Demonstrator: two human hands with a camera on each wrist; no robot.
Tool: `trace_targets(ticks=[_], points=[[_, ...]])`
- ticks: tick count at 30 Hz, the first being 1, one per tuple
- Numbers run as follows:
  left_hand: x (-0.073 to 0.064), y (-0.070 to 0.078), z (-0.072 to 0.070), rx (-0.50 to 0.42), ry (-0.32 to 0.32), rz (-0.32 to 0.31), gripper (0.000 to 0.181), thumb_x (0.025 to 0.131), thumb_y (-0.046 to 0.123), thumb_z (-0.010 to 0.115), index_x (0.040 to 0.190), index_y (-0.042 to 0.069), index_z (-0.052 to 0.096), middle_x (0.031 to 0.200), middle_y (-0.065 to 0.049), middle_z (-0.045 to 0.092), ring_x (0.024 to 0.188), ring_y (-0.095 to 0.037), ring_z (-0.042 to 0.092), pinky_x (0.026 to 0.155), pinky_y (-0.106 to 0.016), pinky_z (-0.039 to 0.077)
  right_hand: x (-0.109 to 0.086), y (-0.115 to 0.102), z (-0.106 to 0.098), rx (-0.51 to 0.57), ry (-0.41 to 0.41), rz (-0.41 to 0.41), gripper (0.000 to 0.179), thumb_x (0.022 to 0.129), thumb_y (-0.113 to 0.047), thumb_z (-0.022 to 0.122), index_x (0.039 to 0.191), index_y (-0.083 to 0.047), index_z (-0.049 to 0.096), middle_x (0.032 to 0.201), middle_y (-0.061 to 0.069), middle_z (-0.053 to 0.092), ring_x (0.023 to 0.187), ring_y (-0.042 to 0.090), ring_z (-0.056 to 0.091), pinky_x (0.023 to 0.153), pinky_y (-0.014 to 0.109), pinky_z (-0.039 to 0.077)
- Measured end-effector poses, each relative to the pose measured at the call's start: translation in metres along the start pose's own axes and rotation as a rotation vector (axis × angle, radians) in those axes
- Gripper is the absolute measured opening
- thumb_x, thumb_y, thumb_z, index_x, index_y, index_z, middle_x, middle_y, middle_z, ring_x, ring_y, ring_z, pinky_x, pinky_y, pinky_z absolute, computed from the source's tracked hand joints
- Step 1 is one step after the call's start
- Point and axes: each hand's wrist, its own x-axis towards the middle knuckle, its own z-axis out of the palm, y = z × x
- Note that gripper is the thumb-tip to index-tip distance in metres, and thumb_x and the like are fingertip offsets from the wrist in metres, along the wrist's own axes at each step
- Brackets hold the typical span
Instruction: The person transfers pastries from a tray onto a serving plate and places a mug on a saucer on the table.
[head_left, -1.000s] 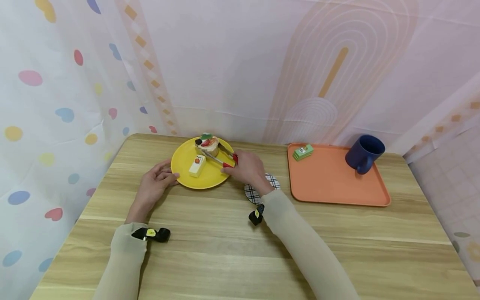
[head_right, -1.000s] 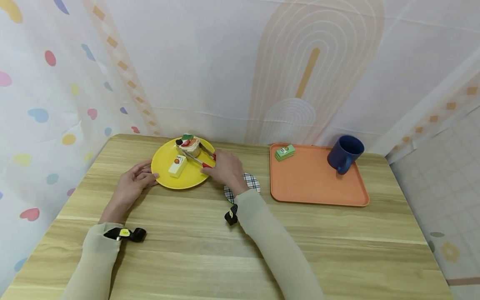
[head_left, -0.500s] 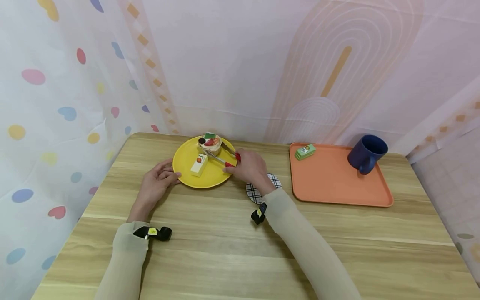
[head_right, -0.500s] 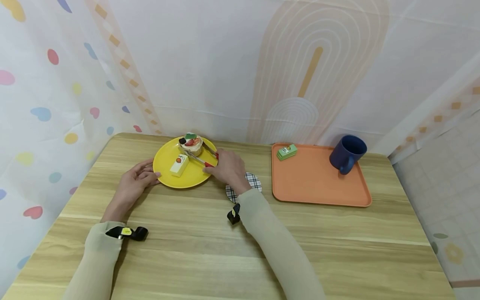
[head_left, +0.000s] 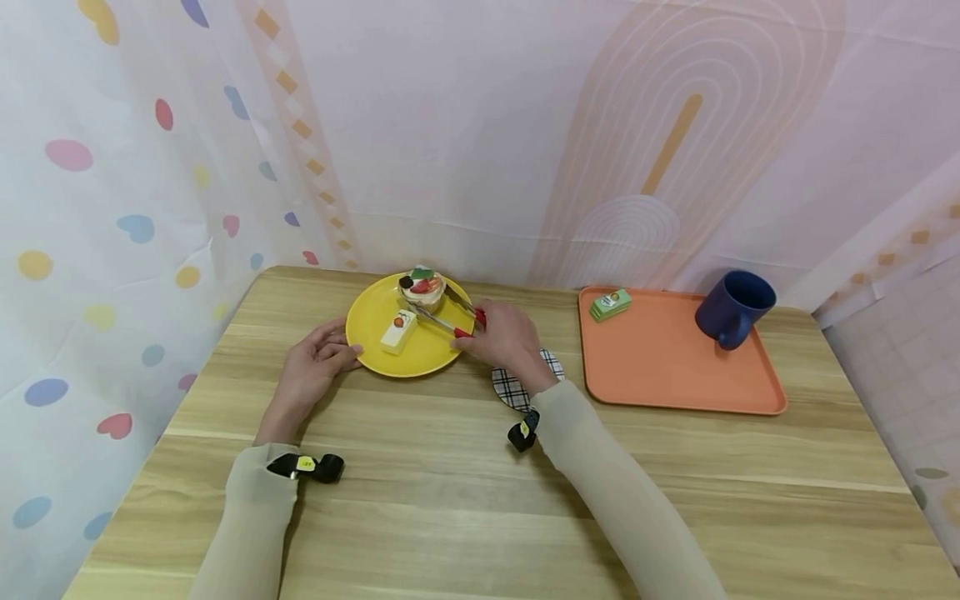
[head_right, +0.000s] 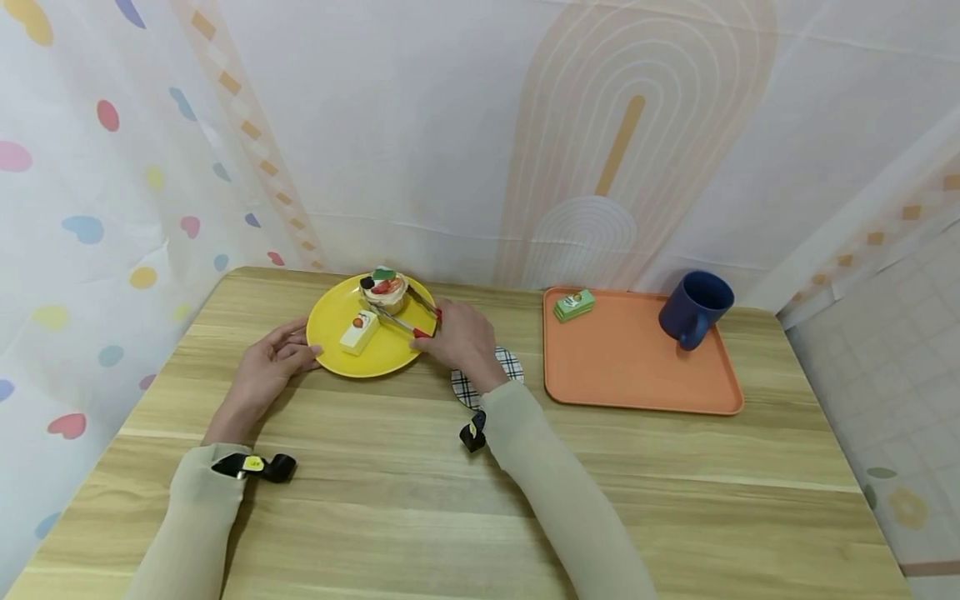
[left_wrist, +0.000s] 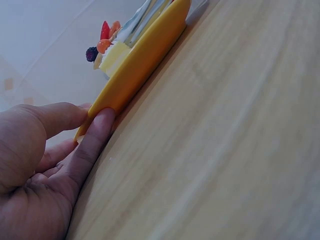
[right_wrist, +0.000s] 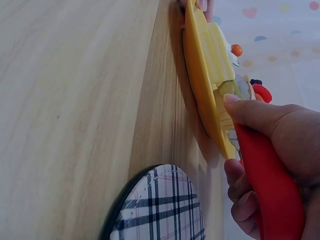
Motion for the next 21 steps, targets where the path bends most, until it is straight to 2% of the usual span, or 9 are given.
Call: trace_targets(ticks=[5, 10, 21], points=[[0.001, -0.001, 0.0, 0.001, 0.001, 0.002, 0.068, 0.101, 0.017, 0.068, 0.16, 0.011, 0.035, 0.112, 0.0, 0.062, 0.087, 0.002, 0.069, 0.082, -0.02, 0.064, -0.002, 0.003, -0.001, 0.017, 0.007, -0.015, 0.059, 0.083, -0.056, 0.08, 0.123, -0.014, 0.066, 0.085, -0.002, 0.058, 0.078, 0.018, 0.052, 0.058, 0.027, 0.036], [-0.001, 0.001, 0.0, 0.004, 0.0, 0.006, 0.068, 0.1, 0.018, 0.068, 0.16, 0.012, 0.036, 0.112, -0.001, 0.062, 0.087, 0.002, 0.069, 0.082, -0.02, 0.064, -0.003, 0.008, -0.002, 0.034, 0.018, -0.028, 0.051, 0.082, -0.055, 0.082, 0.101, -0.012, 0.065, 0.074, -0.001, 0.044, 0.07, 0.017, 0.045, 0.056, 0.028, 0.028], [0.002, -0.003, 0.0, -0.008, 0.003, 0.0, 0.068, 0.1, 0.018, 0.069, 0.159, 0.011, 0.037, 0.109, 0.004, 0.062, 0.088, 0.002, 0.069, 0.081, -0.019, 0.064, -0.009, 0.015, -0.003, 0.015, 0.044, -0.041, 0.053, 0.08, -0.057, 0.083, 0.096, -0.01, 0.064, 0.071, -0.001, 0.046, 0.065, 0.016, 0.045, 0.051, 0.027, 0.029]])
